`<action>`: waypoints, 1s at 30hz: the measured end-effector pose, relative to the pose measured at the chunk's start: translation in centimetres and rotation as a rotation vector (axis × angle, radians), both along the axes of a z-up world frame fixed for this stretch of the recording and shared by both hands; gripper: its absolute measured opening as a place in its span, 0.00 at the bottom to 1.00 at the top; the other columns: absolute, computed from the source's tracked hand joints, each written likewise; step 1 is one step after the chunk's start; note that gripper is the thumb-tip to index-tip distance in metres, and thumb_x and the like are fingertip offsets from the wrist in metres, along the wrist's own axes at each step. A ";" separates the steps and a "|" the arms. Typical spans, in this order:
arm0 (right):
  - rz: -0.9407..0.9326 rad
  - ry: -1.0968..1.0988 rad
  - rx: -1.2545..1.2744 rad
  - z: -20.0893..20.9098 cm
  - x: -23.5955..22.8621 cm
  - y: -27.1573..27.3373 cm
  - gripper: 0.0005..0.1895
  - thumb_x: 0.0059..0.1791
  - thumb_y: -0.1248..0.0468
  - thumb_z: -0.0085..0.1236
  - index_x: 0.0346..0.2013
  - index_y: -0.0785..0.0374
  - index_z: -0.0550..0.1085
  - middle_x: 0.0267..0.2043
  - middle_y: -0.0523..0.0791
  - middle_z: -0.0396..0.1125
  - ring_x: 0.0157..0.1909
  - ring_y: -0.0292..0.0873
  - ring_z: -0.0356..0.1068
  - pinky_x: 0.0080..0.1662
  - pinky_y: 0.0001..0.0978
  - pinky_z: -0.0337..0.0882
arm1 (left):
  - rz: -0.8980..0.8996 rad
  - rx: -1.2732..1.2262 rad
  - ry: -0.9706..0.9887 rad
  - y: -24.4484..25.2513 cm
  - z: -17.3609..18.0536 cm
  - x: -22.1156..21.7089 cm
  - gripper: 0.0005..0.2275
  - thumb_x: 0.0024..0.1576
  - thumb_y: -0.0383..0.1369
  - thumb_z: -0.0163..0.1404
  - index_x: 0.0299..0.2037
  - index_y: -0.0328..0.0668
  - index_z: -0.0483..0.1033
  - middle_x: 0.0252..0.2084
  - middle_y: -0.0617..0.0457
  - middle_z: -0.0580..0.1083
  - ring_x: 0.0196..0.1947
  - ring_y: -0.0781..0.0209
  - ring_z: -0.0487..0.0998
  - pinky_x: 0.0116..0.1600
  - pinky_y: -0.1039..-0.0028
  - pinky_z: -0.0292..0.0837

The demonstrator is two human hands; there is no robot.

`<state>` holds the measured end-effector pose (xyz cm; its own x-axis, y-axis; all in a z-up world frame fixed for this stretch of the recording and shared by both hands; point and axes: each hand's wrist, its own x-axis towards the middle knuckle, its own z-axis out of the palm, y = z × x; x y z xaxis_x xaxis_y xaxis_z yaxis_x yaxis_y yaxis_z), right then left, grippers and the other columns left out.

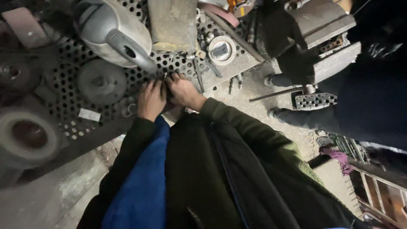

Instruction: The person grinds small cylindrical metal parts against a bench grinder at a workbench, then carries the parts to a cylinder head on the bench and fits them into its openings, handling bolts and other hardware nearby. They return to the grinder and continue grinding the parts.

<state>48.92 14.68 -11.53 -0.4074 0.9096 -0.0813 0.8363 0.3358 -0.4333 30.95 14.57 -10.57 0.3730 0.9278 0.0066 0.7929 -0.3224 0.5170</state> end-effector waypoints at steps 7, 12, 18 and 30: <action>0.020 0.071 -0.035 -1.5 0.1 -0.3 0.34 0.35 0.60 0.70 0.54 0.61 0.71 0.51 0.57 0.68 0.48 0.62 0.71 0.44 0.52 0.76 | 0.034 0.234 0.048 -2.2 -1.5 -0.5 0.12 0.64 0.37 0.50 0.48 0.37 0.78 0.53 0.38 0.75 0.55 0.31 0.71 0.56 0.48 0.70; 0.072 0.316 -0.242 0.1 2.3 -0.2 0.19 0.47 0.60 0.61 0.52 0.56 0.74 0.40 0.50 0.75 0.37 0.51 0.75 0.40 0.44 0.76 | 0.062 0.088 0.117 -1.3 -0.3 0.1 0.11 0.64 0.40 0.50 0.43 0.41 0.79 0.49 0.39 0.76 0.55 0.31 0.72 0.54 0.46 0.71; 0.499 0.839 -0.274 -4.8 1.6 3.2 0.19 0.51 0.50 0.42 0.55 0.51 0.68 0.35 0.44 0.62 0.29 0.42 0.59 0.34 0.39 0.70 | 0.012 0.054 0.021 -1.3 -0.1 -0.6 0.11 0.59 0.37 0.52 0.45 0.38 0.78 0.46 0.34 0.77 0.45 0.28 0.76 0.45 0.48 0.74; 0.161 0.579 0.050 -16.6 3.9 1.3 0.18 0.58 0.53 0.45 0.55 0.58 0.74 0.44 0.46 0.68 0.34 0.39 0.63 0.31 0.30 0.67 | -0.063 -0.051 -0.228 -1.7 0.0 -2.1 0.16 0.57 0.37 0.60 0.51 0.35 0.78 0.42 0.34 0.79 0.43 0.33 0.79 0.48 0.52 0.75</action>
